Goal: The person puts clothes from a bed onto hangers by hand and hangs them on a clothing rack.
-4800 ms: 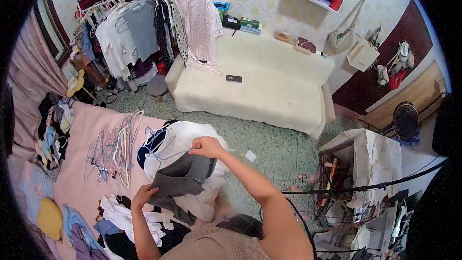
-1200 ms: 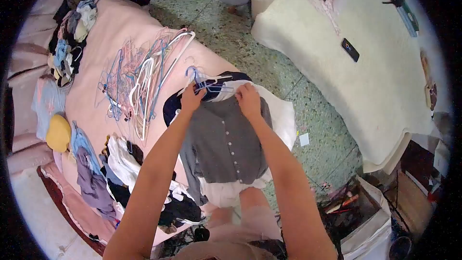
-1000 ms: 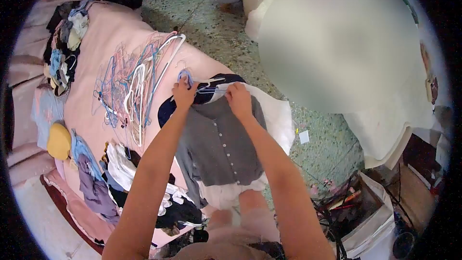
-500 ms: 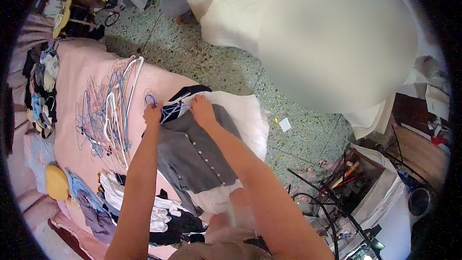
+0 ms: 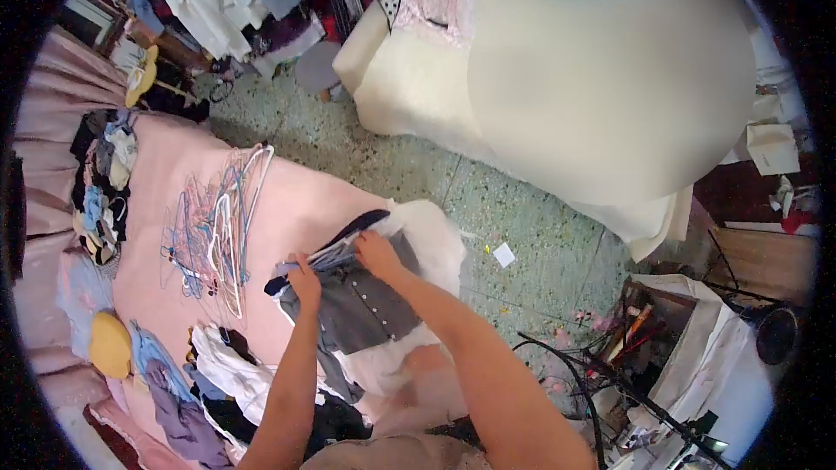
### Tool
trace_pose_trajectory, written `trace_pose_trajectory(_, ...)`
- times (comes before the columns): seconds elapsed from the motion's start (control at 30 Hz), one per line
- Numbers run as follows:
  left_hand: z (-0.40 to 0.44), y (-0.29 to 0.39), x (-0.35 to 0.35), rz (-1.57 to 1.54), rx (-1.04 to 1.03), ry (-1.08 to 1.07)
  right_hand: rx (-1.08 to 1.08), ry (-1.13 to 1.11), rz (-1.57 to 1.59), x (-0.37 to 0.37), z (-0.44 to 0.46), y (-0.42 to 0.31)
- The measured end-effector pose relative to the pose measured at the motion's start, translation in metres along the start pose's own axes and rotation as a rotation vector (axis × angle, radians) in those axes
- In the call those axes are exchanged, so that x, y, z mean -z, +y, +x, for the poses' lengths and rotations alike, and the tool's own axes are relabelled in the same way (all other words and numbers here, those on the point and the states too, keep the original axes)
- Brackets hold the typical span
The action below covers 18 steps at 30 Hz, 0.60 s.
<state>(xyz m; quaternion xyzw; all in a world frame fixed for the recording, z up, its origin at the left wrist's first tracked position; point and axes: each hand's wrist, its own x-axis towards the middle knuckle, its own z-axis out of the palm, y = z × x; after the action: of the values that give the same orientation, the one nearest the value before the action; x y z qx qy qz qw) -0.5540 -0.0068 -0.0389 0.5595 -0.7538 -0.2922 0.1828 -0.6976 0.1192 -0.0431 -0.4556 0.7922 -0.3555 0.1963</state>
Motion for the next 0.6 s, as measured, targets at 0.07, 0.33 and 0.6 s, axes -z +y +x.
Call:
trace_pose_trajectory(0.07,-0.02,0.028,0.031,-0.122,0.003,-0.068,0.053,0.038,-0.019,0.014,-0.02,-0.014)
trace_pose_trajectory(0.33,-0.085,0.049,0.123,-0.347,-0.201,-0.239,0.12,-0.102,-0.006,0.077,-0.087,-0.079)
trace_pose_trajectory(0.6,-0.169,0.158,0.226,-0.499,-0.253,-0.144,0.281,-0.098,-0.029,0.16,-0.17,-0.142)
